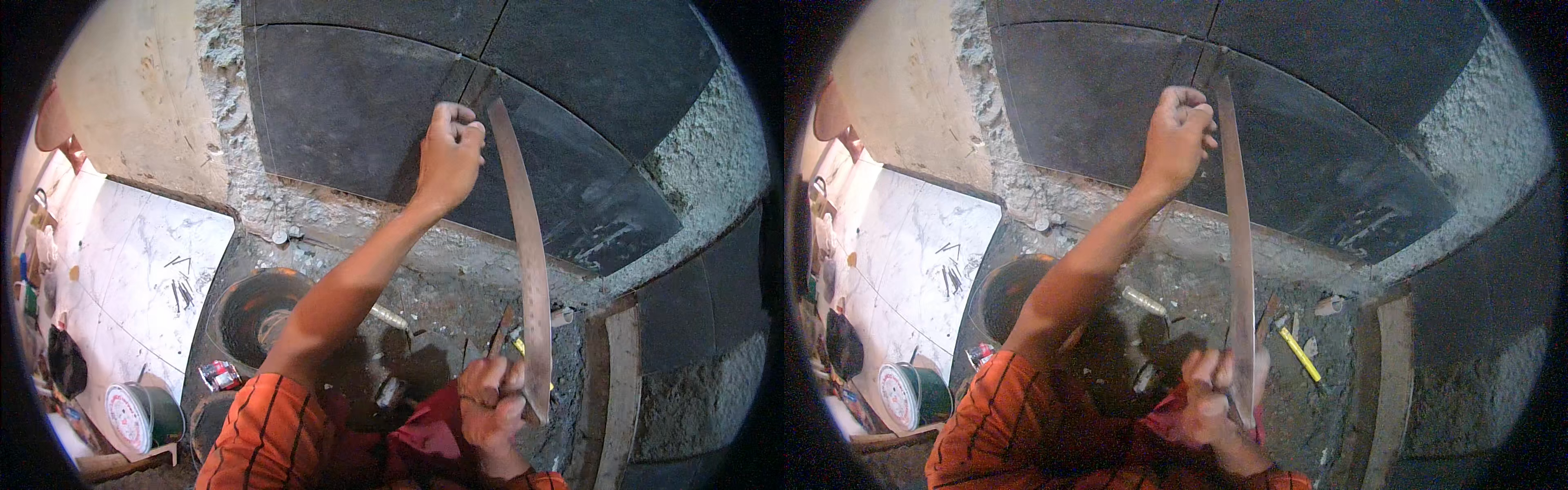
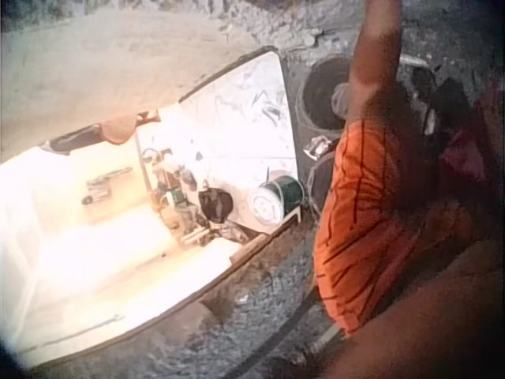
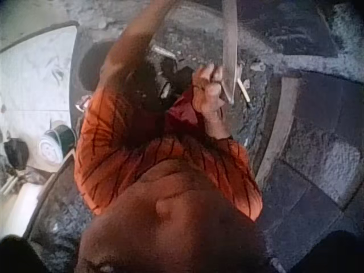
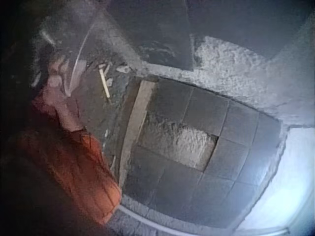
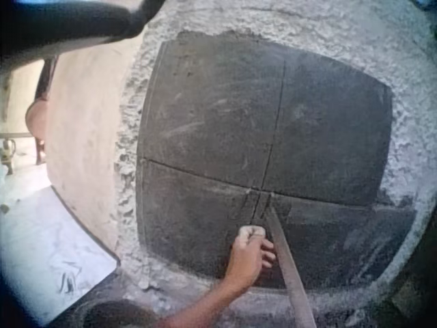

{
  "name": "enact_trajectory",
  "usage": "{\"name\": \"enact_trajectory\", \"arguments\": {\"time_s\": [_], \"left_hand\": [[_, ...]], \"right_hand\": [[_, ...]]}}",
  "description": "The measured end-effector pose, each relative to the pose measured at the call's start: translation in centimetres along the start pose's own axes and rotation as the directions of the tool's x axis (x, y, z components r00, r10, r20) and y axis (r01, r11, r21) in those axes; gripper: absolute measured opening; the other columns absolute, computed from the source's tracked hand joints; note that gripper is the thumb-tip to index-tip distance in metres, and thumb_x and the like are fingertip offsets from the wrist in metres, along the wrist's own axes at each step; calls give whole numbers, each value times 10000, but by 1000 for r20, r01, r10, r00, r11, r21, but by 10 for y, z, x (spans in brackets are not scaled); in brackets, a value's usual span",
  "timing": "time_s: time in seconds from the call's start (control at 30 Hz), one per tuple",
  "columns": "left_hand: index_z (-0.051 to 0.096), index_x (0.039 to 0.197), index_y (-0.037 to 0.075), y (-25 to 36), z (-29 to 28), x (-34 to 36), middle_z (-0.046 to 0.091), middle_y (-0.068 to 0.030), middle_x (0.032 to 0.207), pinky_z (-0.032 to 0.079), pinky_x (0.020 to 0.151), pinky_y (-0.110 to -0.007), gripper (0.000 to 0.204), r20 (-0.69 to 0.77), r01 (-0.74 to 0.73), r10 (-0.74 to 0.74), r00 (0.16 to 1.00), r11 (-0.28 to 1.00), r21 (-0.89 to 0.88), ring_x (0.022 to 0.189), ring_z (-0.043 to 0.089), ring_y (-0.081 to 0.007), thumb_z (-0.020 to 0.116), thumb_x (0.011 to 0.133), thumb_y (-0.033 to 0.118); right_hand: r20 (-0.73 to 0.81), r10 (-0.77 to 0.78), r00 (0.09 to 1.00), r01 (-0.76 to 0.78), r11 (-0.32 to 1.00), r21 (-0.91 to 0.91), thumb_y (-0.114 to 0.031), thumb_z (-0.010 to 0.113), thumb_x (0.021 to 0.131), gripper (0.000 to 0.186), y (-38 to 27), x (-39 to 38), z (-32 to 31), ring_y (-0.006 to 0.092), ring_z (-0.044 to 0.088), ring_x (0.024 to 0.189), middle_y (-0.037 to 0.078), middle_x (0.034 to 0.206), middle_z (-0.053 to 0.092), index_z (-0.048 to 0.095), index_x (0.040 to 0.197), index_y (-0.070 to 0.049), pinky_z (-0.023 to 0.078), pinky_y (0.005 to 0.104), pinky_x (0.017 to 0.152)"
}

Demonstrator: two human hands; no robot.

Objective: The person installs dark grey tiles on a curved wall section. They use a rubber mallet to tap tiles into place, a chisel to adjust gaps, and a cloth to wipe the surface. The person also uses a metal bar to check alignment.

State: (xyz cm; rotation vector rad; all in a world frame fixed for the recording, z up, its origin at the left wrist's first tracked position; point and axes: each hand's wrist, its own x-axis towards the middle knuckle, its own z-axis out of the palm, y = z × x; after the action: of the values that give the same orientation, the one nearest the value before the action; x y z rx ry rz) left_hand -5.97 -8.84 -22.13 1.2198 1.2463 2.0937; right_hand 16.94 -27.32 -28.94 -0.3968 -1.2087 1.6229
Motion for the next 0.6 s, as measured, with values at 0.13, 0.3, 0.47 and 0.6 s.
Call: {"name": "enact_trajectory", "arguments": {"time_s": [0.13,0.3,0.47,0.6], "left_hand": [[485,1142,72,20,-7,-9,594,-72,880,473,625,-353,431,342,495,-363,867,711,-499,688,578,-191,320,996,443],[476,1149,81,44,-6,-13,572,-63,856,444,589,-327,397,424,509,-294,857,613,-604,684,560,-182,345,996,423],[476,1093,100,47,-5,-9,503,-26,750,360,480,-266,316,385,513,-340,858,526,-679,555,454,-133,382,991,384],[473,1036,104,49,-6,-8,458,4,691,287,407,-249,268,405,523,-335,851,457,-720,492,382,-97,399,991,358]], "right_hand": [[-79,-148,986,144,988,-48,-404,664,862,356,5,35,48,97,286,553,-39,657,329,414,960,-172,236,273,526],[-98,-180,979,173,982,-83,-420,687,837,407,19,39,57,92,288,539,-37,646,334,395,954,-162,246,267,511],[-49,-216,975,204,962,-183,-307,719,817,469,25,42,60,90,409,541,18,655,432,328,932,-76,352,243,482],[-39,-236,971,224,954,-199,-301,705,832,446,31,47,62,80,417,560,21,669,446,337,933,-70,340,220,487]]}}
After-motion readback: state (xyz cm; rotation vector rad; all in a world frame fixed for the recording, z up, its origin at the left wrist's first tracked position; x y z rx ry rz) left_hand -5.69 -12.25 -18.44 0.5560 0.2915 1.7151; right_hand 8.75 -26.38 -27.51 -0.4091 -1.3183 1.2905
